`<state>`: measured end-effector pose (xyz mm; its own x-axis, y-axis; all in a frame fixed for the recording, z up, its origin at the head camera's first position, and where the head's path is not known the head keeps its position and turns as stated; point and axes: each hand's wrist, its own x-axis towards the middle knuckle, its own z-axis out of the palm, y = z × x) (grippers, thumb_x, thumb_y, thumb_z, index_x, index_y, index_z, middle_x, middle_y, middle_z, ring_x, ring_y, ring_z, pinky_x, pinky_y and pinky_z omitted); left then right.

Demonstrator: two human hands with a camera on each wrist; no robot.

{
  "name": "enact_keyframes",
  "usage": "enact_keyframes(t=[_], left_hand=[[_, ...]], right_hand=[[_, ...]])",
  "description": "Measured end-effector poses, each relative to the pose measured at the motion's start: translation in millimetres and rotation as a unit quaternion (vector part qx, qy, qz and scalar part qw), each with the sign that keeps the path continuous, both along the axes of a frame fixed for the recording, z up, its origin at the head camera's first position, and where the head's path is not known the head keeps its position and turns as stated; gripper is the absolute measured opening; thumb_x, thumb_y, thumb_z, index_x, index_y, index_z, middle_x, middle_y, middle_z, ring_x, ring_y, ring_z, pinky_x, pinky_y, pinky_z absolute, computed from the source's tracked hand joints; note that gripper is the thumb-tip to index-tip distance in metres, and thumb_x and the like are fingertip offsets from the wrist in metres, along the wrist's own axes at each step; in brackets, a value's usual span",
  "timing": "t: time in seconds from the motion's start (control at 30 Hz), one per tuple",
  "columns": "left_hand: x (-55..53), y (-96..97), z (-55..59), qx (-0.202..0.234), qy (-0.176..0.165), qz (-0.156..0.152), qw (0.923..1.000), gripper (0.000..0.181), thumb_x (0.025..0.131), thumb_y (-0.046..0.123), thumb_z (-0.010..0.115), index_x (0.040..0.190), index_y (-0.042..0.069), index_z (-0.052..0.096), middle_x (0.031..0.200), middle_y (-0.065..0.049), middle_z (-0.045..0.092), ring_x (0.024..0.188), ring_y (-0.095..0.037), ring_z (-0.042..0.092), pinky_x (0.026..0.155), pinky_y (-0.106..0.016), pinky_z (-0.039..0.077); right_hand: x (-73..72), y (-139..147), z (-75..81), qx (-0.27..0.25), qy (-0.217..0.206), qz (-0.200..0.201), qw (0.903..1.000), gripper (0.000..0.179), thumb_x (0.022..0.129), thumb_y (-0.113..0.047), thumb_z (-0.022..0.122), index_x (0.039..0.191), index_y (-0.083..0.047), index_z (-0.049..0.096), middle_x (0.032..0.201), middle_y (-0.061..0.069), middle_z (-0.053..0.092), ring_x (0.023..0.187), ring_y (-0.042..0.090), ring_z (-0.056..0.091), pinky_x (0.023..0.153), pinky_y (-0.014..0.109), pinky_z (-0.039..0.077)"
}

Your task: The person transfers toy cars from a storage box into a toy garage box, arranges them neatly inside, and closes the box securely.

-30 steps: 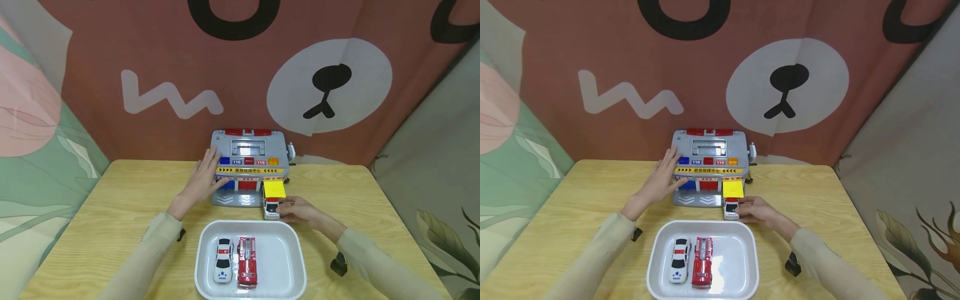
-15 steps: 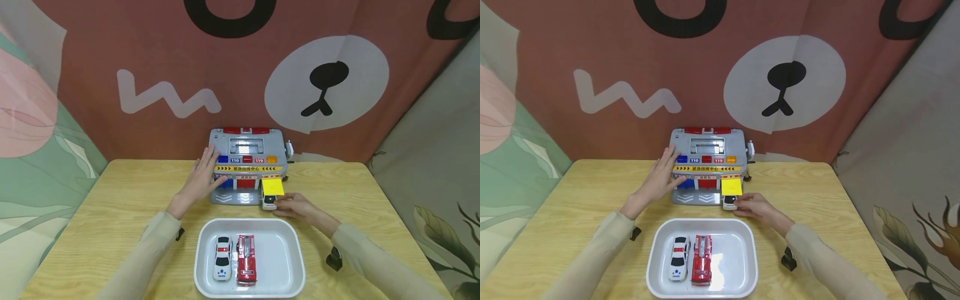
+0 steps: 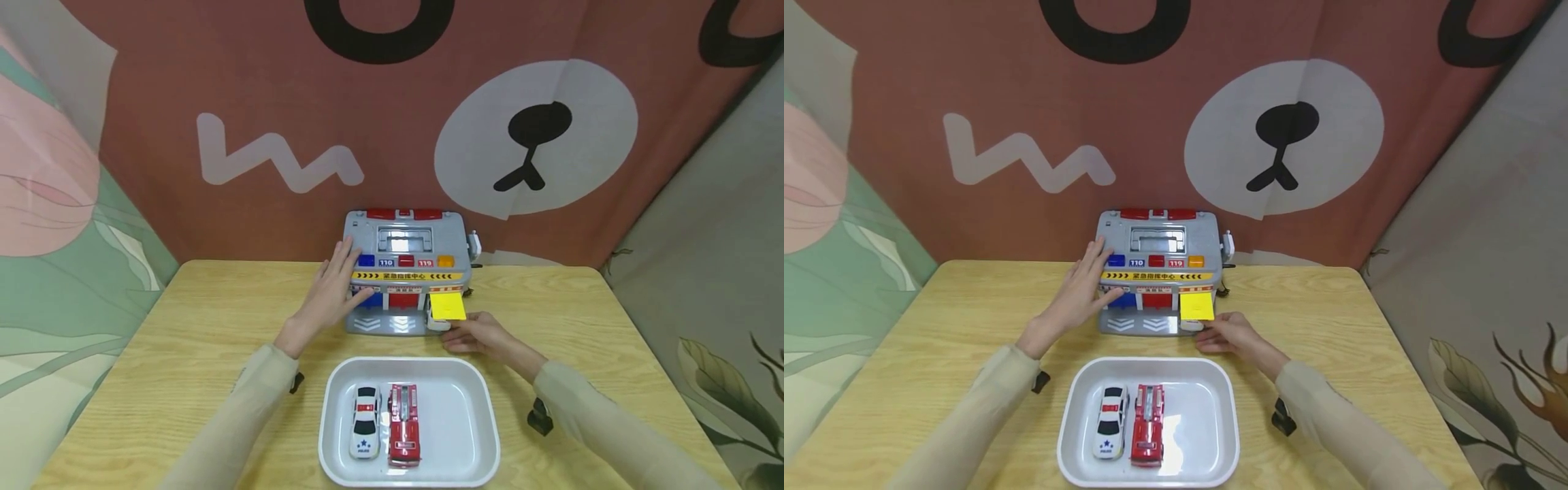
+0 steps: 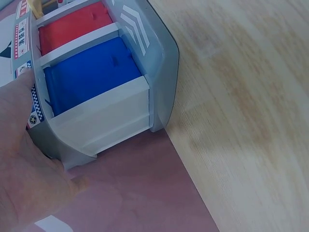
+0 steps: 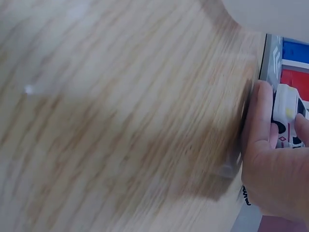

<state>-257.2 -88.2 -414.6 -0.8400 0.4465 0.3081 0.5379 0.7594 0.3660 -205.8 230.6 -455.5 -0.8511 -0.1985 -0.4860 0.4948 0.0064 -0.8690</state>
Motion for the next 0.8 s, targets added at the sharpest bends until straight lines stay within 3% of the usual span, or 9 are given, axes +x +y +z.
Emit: enact_keyframes(t=[0.27, 0.4, 0.6, 0.8], left_hand=[[-0.1, 0.9, -0.6, -0.002, 0.005, 0.003, 1.0000, 0.083, 0.093, 0.052, 0.055, 0.153, 0.006, 0.021, 0.162, -0.008, -0.003, 0.147, -0.025, -0.005, 0.113, -0.057, 0.014], [-0.5, 1.0, -2.4, 0.001, 0.008, 0.005, 1.0000, 0.084, 0.093, 0.054, 0.055, 0.153, 0.007, 0.021, 0.162, -0.007, -0.004, 0.147, -0.026, -0.004, 0.113, -0.058, 0.015], [-0.1, 0.4, -2.2, 0.001, 0.008, 0.006, 0.9999, 0.084, 0.093, 0.055, 0.055, 0.153, 0.007, 0.022, 0.162, -0.008, -0.003, 0.147, -0.028, -0.001, 0.113, -0.058, 0.015], [0.3, 0.3, -2.4, 0.003, 0.005, 0.006, 1.0000, 0.084, 0.092, 0.055, 0.055, 0.153, 0.008, 0.022, 0.162, -0.008, -0.003, 0.147, -0.027, -0.003, 0.113, -0.057, 0.015]], right_hand=[[-2.7, -0.2, 0.2, 0.003, -0.007, 0.004, 1.0000, 0.031, 0.101, -0.010, 0.047, 0.115, 0.018, 0.050, 0.093, 0.022, 0.069, 0.081, 0.028, 0.070, 0.079, 0.040, 0.056], [-2.9, 1.0, -0.3, -0.004, -0.012, 0.010, 0.9999, 0.035, 0.102, -0.014, 0.048, 0.119, 0.017, 0.050, 0.098, 0.021, 0.069, 0.084, 0.027, 0.069, 0.082, 0.040, 0.055], [-3.4, 6.4, -0.3, -0.023, -0.002, 0.022, 0.9995, 0.052, 0.105, -0.033, 0.038, 0.134, 0.010, 0.045, 0.108, 0.021, 0.066, 0.092, 0.028, 0.067, 0.086, 0.045, 0.053], [-5.7, 12.9, 2.4, -0.028, 0.013, 0.071, 0.9970, 0.075, 0.101, -0.058, 0.021, 0.144, 0.003, 0.034, 0.120, 0.023, 0.061, 0.103, 0.031, 0.063, 0.089, 0.046, 0.052]])
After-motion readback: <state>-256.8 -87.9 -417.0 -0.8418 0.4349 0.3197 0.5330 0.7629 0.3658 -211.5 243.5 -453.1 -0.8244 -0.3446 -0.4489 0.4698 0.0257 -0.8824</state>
